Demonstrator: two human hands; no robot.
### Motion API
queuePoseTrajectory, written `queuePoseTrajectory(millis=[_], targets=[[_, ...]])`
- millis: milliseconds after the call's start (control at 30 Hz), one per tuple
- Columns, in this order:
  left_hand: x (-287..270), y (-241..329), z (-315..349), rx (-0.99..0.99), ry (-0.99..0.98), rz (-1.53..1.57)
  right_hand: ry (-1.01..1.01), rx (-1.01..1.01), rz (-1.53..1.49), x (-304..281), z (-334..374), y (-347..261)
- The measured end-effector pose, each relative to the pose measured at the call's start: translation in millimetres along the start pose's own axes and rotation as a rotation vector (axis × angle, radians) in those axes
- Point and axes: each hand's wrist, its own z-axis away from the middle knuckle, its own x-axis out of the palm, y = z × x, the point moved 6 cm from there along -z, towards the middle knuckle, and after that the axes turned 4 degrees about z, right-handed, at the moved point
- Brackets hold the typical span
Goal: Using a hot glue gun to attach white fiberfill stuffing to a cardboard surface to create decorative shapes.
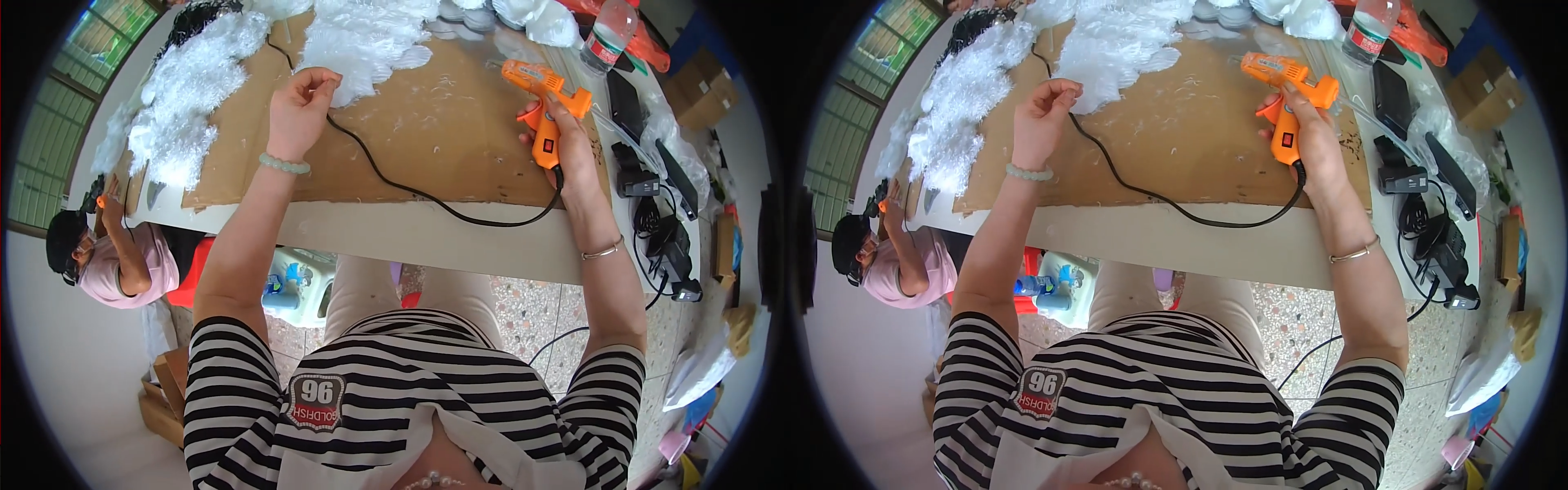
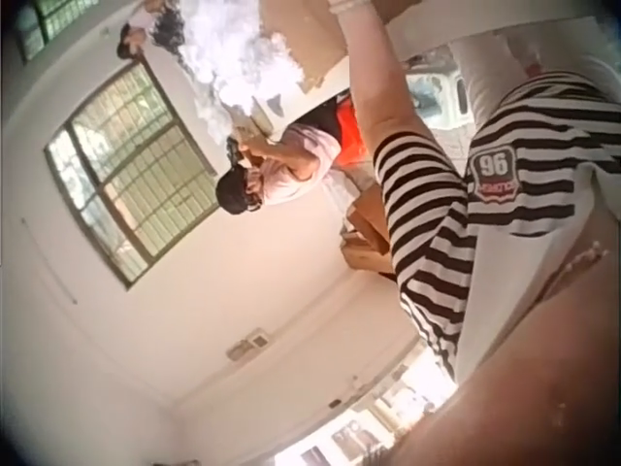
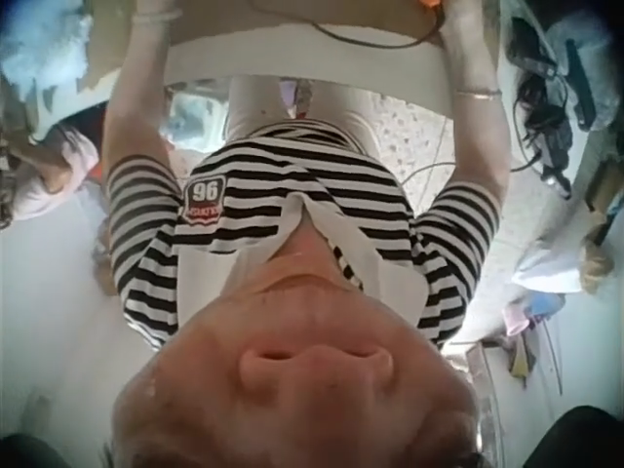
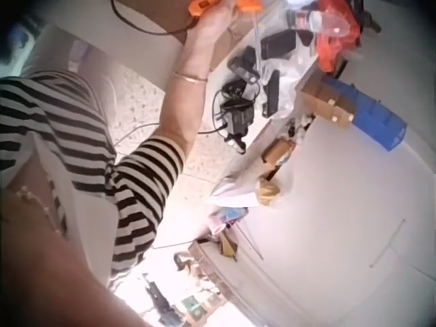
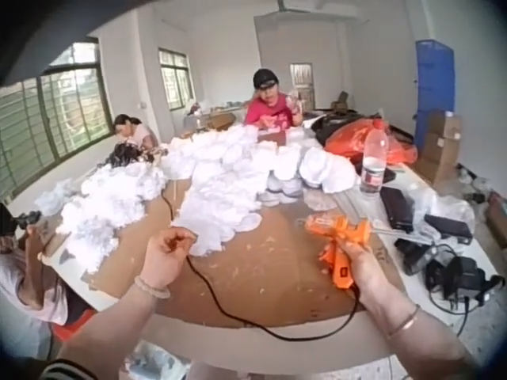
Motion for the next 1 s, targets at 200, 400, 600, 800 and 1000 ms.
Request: queuePoseTrajectory(millis=[200, 400, 600, 800, 1000], targets=[[15, 12, 3, -0.108, -0.040, 0.159, -0.012, 0.019, 0.018, 3, 1, 0], [63, 32, 13, -0.107, -0.121, 0.245, -0.123, -0.005, -0.032, 3, 3, -3], [81, 27, 10, -0.098, -0.165, 0.180, -0.204, -0.021, 0.083, 14, 7, -3], [79, 32, 13, -0.233, -0.122, 0.450, -0.252, -0.021, 0.083, 10, 9, 1], [80, 24, 19, -0.319, -0.113, 0.617, -0.257, 0.009, 0.153, 11, 6, 6]])
